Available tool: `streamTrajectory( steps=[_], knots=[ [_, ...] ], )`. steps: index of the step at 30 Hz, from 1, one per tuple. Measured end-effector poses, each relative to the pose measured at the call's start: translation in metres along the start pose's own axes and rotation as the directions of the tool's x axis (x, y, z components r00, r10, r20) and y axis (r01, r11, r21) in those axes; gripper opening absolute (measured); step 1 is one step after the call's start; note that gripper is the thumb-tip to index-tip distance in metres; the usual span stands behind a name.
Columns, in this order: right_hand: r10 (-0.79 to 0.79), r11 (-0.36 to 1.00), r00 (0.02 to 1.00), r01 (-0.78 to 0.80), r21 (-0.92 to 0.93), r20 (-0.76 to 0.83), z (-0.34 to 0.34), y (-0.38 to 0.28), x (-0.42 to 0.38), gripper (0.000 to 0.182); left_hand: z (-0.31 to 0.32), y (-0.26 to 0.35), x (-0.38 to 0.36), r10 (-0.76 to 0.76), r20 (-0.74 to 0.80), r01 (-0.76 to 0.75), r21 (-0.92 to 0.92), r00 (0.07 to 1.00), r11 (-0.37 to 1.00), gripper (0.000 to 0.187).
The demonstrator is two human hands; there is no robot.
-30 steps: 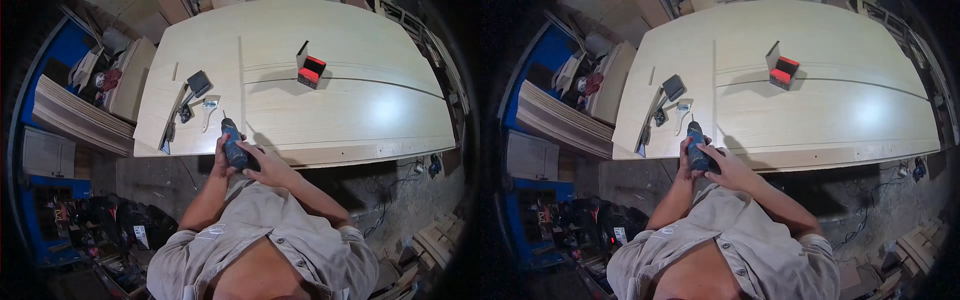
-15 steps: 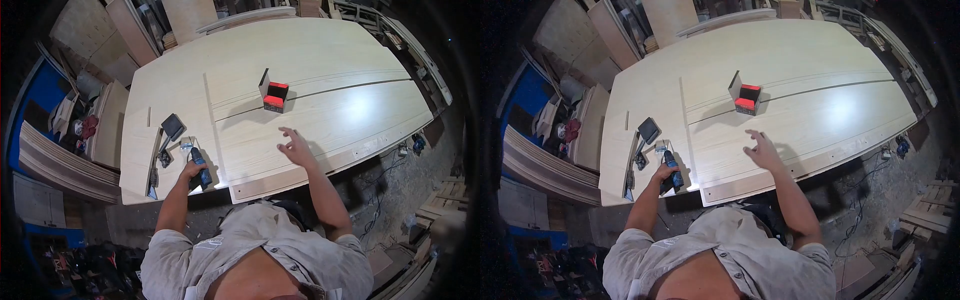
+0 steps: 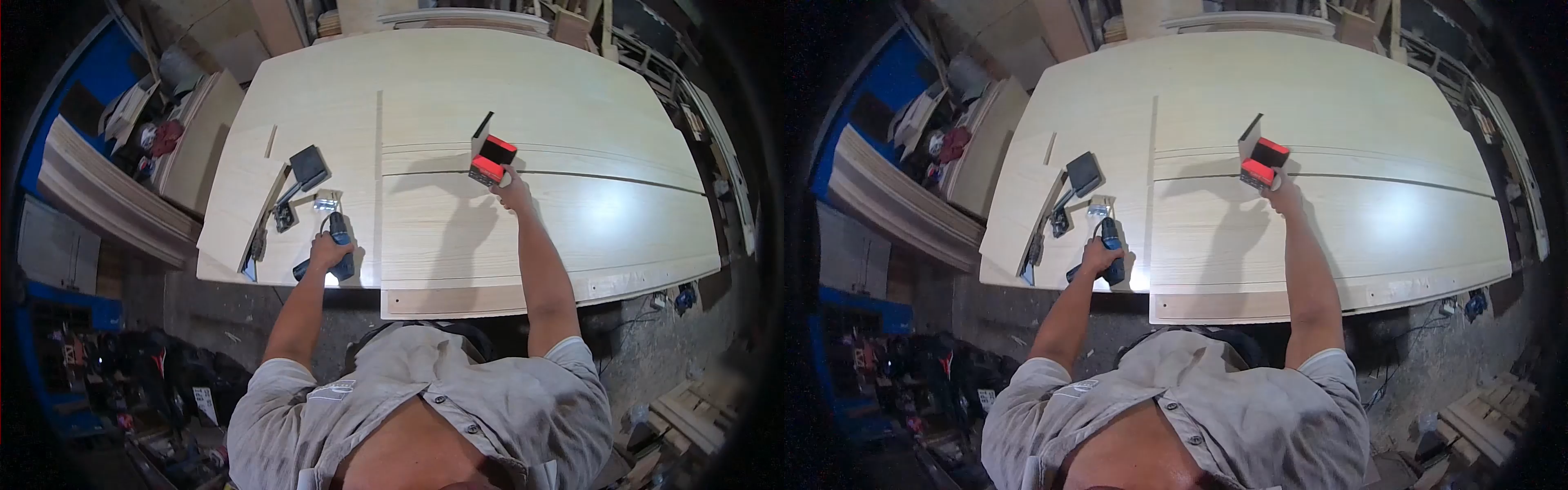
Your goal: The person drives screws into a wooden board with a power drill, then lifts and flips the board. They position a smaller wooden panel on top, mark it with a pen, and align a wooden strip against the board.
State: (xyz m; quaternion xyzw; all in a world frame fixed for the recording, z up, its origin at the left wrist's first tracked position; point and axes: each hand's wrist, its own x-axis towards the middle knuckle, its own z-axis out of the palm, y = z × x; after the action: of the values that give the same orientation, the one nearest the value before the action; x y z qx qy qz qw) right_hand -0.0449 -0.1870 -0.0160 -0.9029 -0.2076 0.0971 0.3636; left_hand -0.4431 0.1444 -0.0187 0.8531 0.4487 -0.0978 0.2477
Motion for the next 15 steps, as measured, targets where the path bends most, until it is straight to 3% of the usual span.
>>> streamTrajectory(
  steps=[1, 2, 3, 5, 9, 11, 15],
  knots=[
    [-0.002, 1.0, 1.0, 0.002, 0.024, -0.009, 0.008, 0.005, 0.006, 0.068, 0.0, 0.002, -0.006, 0.005, -0.078, -0.001, 0.056, 0.997, 0.998, 0.086],
    [-0.044, 0.996, 0.995, 0.051, 0.077, -0.091, 0.017, 0.012, 0.009, 0.052, -0.001, 0.003, -0.014, 0.003, -0.093, 0.001, 0.035, 0.996, 0.999, 0.086],
    [-0.049, 0.995, 0.996, 0.055, 0.077, -0.076, 0.018, 0.004, 0.006, 0.052, 0.001, -0.001, -0.019, -0.013, -0.093, 0.016, 0.032, 0.996, 0.999, 0.086],
    [-0.259, 0.965, 0.949, 0.26, -0.015, -0.181, 0.012, -0.021, -0.003, 0.031, 0.007, -0.011, -0.027, -0.032, -0.331, -0.017, -0.142, 0.943, 0.99, 0.08],
    [-0.268, 0.963, 0.954, 0.268, -0.018, -0.137, 0.029, -0.049, -0.005, 0.021, 0.009, -0.043, -0.064, -0.084, -0.533, -0.122, -0.34, 0.842, 0.932, 0.057],
    [-0.327, 0.94, 0.919, 0.341, 0.029, -0.221, 0.041, -0.059, -0.009, 0.019, 0.018, -0.071, -0.081, -0.138, -0.6, -0.178, -0.436, 0.788, 0.882, 0.045],
    [-0.383, 0.92, 0.906, 0.392, 0.017, -0.183, 0.076, -0.09, -0.012, 0.019, 0.032, -0.118, -0.127, -0.273, -0.566, -0.12, -0.56, 0.778, 0.819, 0.036]
  ],
)
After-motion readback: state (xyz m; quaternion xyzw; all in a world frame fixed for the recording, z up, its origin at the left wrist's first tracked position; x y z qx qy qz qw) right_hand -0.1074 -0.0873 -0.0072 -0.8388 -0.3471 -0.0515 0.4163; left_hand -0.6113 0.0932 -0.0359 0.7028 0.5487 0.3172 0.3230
